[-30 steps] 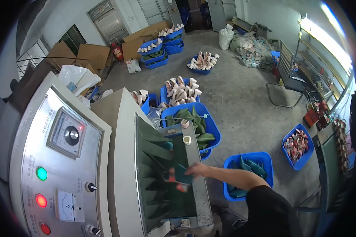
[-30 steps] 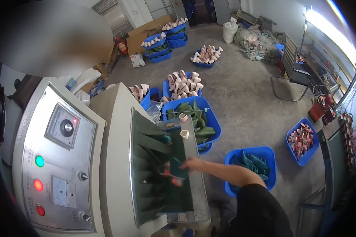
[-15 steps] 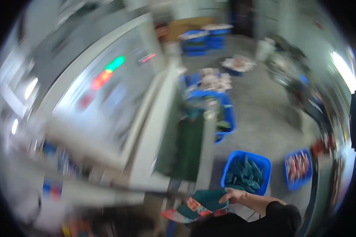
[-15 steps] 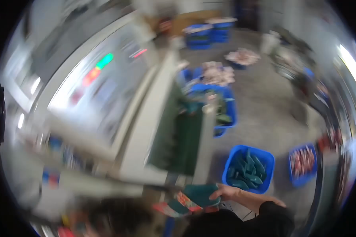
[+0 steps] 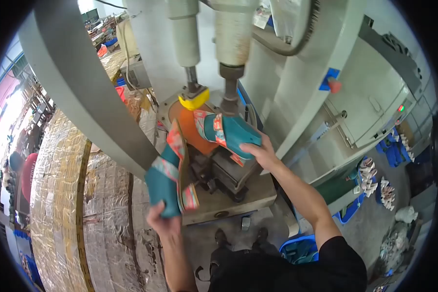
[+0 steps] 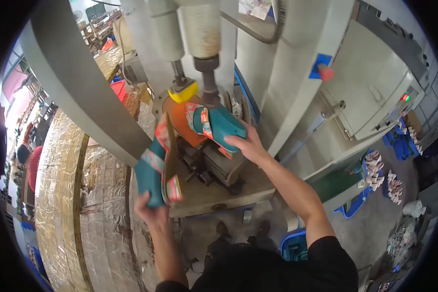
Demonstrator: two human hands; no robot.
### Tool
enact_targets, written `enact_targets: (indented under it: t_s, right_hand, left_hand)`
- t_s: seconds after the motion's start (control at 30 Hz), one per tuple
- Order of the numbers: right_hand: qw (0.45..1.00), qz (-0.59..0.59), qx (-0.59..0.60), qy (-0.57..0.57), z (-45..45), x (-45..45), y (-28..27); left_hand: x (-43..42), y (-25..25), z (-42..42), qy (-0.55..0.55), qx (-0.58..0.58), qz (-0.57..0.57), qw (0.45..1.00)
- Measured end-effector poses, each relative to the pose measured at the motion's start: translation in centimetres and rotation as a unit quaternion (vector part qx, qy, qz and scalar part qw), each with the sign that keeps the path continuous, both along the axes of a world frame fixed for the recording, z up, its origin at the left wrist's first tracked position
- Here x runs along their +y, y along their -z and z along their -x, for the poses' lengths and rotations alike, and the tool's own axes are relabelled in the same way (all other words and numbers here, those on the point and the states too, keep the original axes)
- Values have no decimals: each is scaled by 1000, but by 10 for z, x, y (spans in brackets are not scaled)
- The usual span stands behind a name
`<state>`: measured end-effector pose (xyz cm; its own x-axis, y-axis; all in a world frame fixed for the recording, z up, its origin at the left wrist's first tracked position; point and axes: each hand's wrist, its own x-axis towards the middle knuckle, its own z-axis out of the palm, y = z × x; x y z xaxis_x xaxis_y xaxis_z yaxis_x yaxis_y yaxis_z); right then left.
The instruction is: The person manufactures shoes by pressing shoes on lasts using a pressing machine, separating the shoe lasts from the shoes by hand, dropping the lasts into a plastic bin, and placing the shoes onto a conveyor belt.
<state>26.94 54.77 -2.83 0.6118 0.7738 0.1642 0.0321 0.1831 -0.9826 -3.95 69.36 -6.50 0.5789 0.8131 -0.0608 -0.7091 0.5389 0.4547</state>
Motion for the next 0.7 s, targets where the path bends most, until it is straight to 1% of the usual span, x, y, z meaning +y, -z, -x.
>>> enact_targets:
  t_s: [0.03,0.07,0.1,0.17,0.23,0.3,0.37,0.43,0.47,0.5,0.57,0.6,0.67,0.7]
  right_hand:
    - [995,27,-93,12,-11,21,16]
    - [981,52,-188,23,-18,37,21]
    - [979,52,-194,20,-17,39,19]
    - [994,15,-106,-6,-12,25,20]
    - [994,40,-104,0,-15,23,21]
    - [985,38,-168,16,-11,28,20]
    - [986,17,-166,16,-7,30,19]
    - [984,48,-167,26,-8,26,20]
    - [987,62,-145,-9,-8,23,13]
    - [988,58,-143,-1,-3,16,8]
    - [960,68,-259,79,13,3,-6]
    - [960,62,-257,90,25,-8,-17]
    - [954,5,-294,57,64,-41,-43]
    - [954,-15,-300,17,88,-54,-55]
  left_hand:
    - [-8,-3,16,-4,-3,1,1000]
    - [-14,-5,29,-10,-7,3,1000]
    - [-15,-5,43,-13,-14,4,1000]
    - [-17,-2,60,-11,22,0,1000]
    - [-18,0,63,-5,37,1,999]
    - [-14,1,60,-4,44,-11,999]
    - [-13,8,53,-20,51,-32,998]
    - [-14,8,47,-13,50,-45,998]
    - [-15,4,45,-11,55,-57,997]
    - [-20,-1,41,-4,55,-63,996]
    - [-31,-16,32,-45,44,-75,995]
    - [-35,-31,27,-36,43,-84,995]
    - [-51,-62,20,-42,63,-201,977]
    - [-64,-65,15,-29,64,-206,976]
